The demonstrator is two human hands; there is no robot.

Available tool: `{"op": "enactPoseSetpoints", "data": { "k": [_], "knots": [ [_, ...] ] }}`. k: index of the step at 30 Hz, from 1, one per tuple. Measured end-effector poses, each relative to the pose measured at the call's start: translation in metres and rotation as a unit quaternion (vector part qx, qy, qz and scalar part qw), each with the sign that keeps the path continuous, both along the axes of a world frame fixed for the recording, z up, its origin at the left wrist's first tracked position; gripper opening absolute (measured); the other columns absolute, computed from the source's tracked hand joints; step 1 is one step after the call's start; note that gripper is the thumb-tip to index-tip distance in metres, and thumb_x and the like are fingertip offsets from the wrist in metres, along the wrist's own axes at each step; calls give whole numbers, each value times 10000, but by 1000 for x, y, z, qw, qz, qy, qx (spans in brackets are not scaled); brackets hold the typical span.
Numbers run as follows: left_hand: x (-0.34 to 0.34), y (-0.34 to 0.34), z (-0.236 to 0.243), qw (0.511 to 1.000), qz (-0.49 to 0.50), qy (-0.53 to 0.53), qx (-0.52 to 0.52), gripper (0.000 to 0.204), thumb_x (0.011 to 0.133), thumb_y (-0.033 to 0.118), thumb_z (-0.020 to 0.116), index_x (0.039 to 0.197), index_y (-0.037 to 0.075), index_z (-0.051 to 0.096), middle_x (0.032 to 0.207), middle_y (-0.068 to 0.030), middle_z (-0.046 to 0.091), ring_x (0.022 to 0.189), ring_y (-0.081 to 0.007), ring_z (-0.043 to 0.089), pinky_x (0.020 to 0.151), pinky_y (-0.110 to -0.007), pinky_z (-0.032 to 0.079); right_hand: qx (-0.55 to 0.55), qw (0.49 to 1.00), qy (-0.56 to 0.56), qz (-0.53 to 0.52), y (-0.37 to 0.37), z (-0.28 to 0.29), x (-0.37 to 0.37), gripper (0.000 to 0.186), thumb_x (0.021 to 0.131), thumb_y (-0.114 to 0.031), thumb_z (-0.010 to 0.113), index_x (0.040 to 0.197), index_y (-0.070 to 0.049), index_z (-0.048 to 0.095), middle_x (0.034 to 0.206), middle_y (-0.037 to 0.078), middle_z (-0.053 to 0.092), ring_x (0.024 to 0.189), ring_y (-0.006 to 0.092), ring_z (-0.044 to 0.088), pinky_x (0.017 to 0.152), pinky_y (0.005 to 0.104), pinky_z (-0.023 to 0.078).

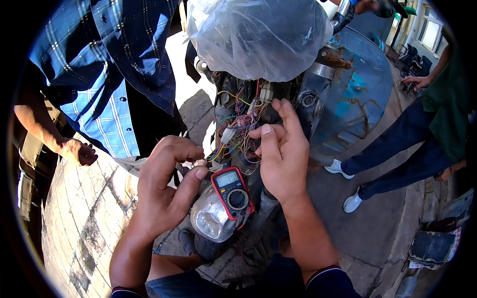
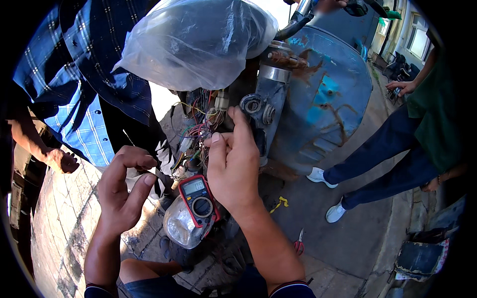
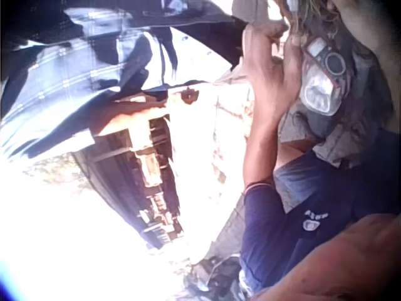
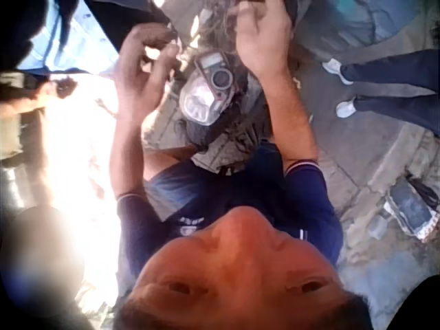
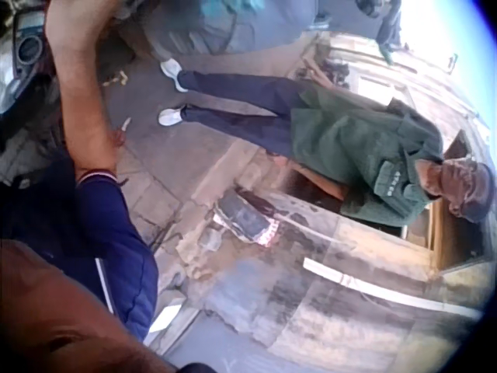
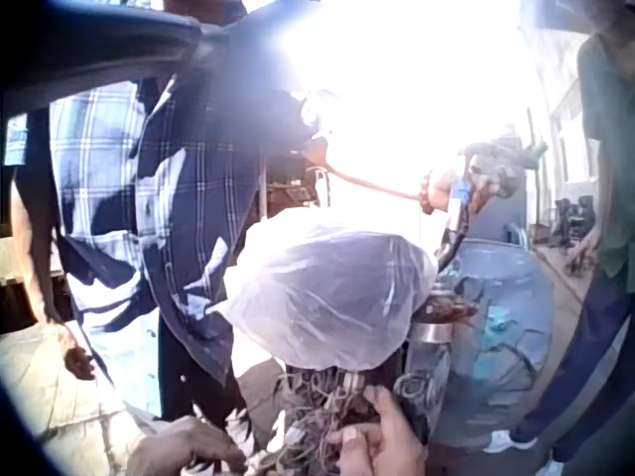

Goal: The person repairs the electrical wiring of a motorized tricycle by stripping wire insulation with scissors, twisting exposed wires together, and wrapping connections with electrical tape. A multimeter is used to test the circuit, and the person works on the handlebar and engine area while two other people observe.

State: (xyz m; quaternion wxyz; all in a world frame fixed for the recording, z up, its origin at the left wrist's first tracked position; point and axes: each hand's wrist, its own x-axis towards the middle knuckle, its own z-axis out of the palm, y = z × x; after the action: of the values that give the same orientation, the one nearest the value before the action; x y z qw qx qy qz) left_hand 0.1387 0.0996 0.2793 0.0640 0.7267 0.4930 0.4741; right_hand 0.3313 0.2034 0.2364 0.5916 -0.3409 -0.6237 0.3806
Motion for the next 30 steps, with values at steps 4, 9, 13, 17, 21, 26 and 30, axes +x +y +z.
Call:
{"op": "enactPoseSetpoints", "data": {
  "k": [4,9,13,17,21,26,30],
  "knots": [
    [25,51,30,981,-42,169,89,305,824,35,731,1117,17,650,1125,-151,660,1032,-348,605,898,-430,479,-71,992,104,17,10,9,-9,519,1059,-52,514,1521,119,351,1219,209,660,822,172,703,751,297,561],
    [39,78,39,952,-48,271,135,370,765,34,734,1131,46,682,1205,-94,665,1126,-340,597,942,-458,475,-70,970,223,72,24,19,-24,394,1067,20,464,1455,76,425,1260,156,636,1089,153,631,936,287,522],
    [31,88,42,954,-52,263,136,380,756,46,724,1135,54,695,1201,-87,670,1117,-338,603,931,-456,469,-84,974,207,48,32,18,-31,346,1071,-7,497,1408,66,473,1224,135,652,1097,155,635,944,284,515],
    [26,93,43,961,-50,242,126,338,796,37,713,1133,41,690,1170,-118,672,1088,-357,602,919,-451,448,-103,960,257,48,32,11,-33,321,1079,-43,511,1385,55,504,1190,98,663,1008,110,623,856,253,511],
    [29,99,38,964,-19,230,129,300,839,30,701,1138,30,685,1112,-142,660,1056,-371,595,917,-453,441,-105,930,332,115,30,1,-32,365,1093,-79,504,1444,24,492,1142,34,674,760,7,527,639,184,434],
    [42,109,31,975,-3,171,139,229,836,40,710,1064,27,687,992,-165,647,943,-396,604,834,-480,454,-122,908,379,127,26,-8,-34,435,1101,-98,506,1522,-6,447,1063,-7,664,661,-17,431,574,168,354],
    [57,114,29,977,-19,147,152,164,826,53,727,985,34,693,912,-165,639,882,-418,603,780,-495,462,-93,915,369,133,24,-13,-34,435,1108,-106,498,1530,-16,447,981,-22,641,672,-8,446,587,171,360]
  ]
}}
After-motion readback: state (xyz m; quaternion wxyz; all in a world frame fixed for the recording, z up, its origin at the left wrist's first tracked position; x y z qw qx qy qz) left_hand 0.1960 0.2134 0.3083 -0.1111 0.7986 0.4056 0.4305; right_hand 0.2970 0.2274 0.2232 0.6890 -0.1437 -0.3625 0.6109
